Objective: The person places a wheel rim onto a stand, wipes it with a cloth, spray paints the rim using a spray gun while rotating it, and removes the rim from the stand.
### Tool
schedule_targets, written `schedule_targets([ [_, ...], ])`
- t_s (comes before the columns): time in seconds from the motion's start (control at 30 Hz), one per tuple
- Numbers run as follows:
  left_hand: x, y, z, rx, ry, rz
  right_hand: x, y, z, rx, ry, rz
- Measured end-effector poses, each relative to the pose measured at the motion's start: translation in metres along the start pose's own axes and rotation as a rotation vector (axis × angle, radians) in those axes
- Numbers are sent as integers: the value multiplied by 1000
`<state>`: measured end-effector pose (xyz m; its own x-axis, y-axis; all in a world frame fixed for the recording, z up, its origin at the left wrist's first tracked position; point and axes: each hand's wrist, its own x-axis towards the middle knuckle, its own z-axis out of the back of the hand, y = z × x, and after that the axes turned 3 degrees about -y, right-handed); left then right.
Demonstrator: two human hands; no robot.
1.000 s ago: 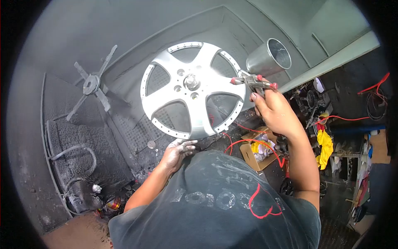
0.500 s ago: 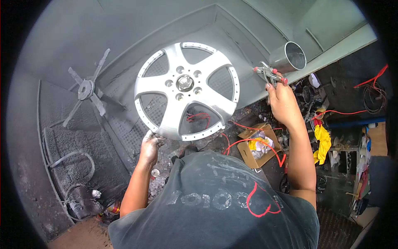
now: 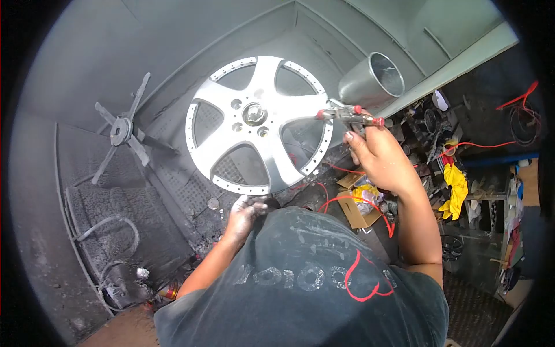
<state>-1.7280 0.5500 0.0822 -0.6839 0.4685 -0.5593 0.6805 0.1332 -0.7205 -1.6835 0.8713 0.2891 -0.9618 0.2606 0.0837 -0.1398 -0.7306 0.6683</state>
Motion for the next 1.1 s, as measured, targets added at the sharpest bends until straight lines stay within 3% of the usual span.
schedule_targets([
  [0.07,5,5,6,-47,-1,-15,4,11,-1,69,37,27],
  [0.13,6,1,8,-27,-51,-22,13,13,-3,110,130,-160],
  [0.27,11,-13,22,74,-117,-78,31,-12,-15,-56,-40,-5],
  [0.4,21,-25,45,106,-161,-166,33,-21,-7,-128,-159,-18],
  [0.47,20,-43,48,117,-217,-148,32,-31,-1,-201,-106,-57],
  [0.53,27,-50,56,52,-247,-224,26,-40,2,-243,-251,18],
  [0.7,25,-62,40,-259,-435,-368,16,-52,3,-258,-297,0],
  [0.8,42,-17,77,-146,-293,-224,14,-45,2,-285,-220,-85],
  [0.9,14,-12,23,71,-192,38,9,-31,-4,-230,-149,-39],
  [1.0,7,9,11,65,36,22,6,-13,-9,-86,-64,-32],
  [1.07,7,11,11,22,53,-27,7,3,-6,-145,-34,38],
  [1.1,8,10,13,31,-10,-40,9,11,-6,-17,30,-20],
])
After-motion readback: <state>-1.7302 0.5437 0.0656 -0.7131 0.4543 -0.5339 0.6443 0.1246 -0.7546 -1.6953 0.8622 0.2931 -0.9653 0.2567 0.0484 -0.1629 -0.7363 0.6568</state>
